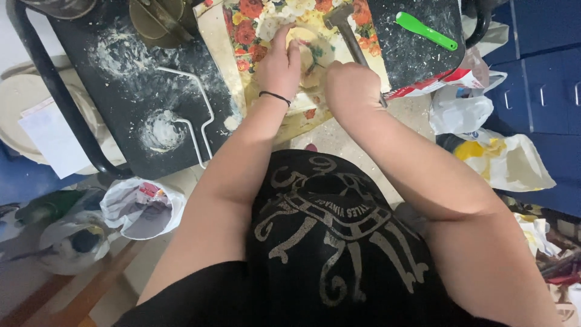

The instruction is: The person uses a metal dough cutter to cut circular pieces from a sheet of dough on a floral cutting board. They repeatedly cut circles, remove the cut pieces, and place them into a nearby bag. The person also uses a small blue plastic ring to shape or inspect a dough piece.

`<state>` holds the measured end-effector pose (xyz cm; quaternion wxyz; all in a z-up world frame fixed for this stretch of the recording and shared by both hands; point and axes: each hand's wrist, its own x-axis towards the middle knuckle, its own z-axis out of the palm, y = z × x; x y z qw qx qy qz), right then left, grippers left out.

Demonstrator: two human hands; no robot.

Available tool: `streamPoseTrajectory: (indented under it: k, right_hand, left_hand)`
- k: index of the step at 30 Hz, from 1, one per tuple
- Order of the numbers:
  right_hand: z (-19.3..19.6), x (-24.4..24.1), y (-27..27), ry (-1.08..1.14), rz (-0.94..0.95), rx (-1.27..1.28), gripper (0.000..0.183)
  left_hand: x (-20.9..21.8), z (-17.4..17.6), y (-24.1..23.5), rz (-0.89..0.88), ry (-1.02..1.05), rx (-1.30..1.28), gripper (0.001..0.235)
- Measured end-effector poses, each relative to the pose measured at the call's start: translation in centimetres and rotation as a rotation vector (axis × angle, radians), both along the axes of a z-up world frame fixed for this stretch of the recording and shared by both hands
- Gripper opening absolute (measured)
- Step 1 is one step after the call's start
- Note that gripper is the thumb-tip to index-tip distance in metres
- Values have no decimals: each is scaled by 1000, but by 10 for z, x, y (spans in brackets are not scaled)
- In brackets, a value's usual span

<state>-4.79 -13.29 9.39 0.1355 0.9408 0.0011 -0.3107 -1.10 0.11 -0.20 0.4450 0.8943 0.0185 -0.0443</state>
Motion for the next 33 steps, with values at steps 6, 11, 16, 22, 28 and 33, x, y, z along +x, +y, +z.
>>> streamPoseTrajectory:
  k: [6, 11, 16, 22, 28, 33]
  right_hand:
    - [-30, -8, 7, -244, 59, -110, 5]
    - [-21, -9, 0, -135, -149, 26, 28]
    - [-41, -10, -12, -151, -258, 170, 36]
    - [-29, 8, -22, -20, -478, 541, 29]
    - [-21, 1, -46, -97, -491, 888, 37]
    - [19, -16, -40, -76, -584, 849, 36]
  left_hand:
    - [-10, -2, -10, 4, 6, 101, 43]
    - [-29, 16, -10, 2, -23, -86, 36]
    - [-32, 11, 4, -44, 58, -200, 41]
    - [-30, 17, 11, -46, 133, -245, 44]
    - [-26, 29, 13, -34, 126, -294, 49]
    - [-29, 43, 15, -57, 243, -343, 65]
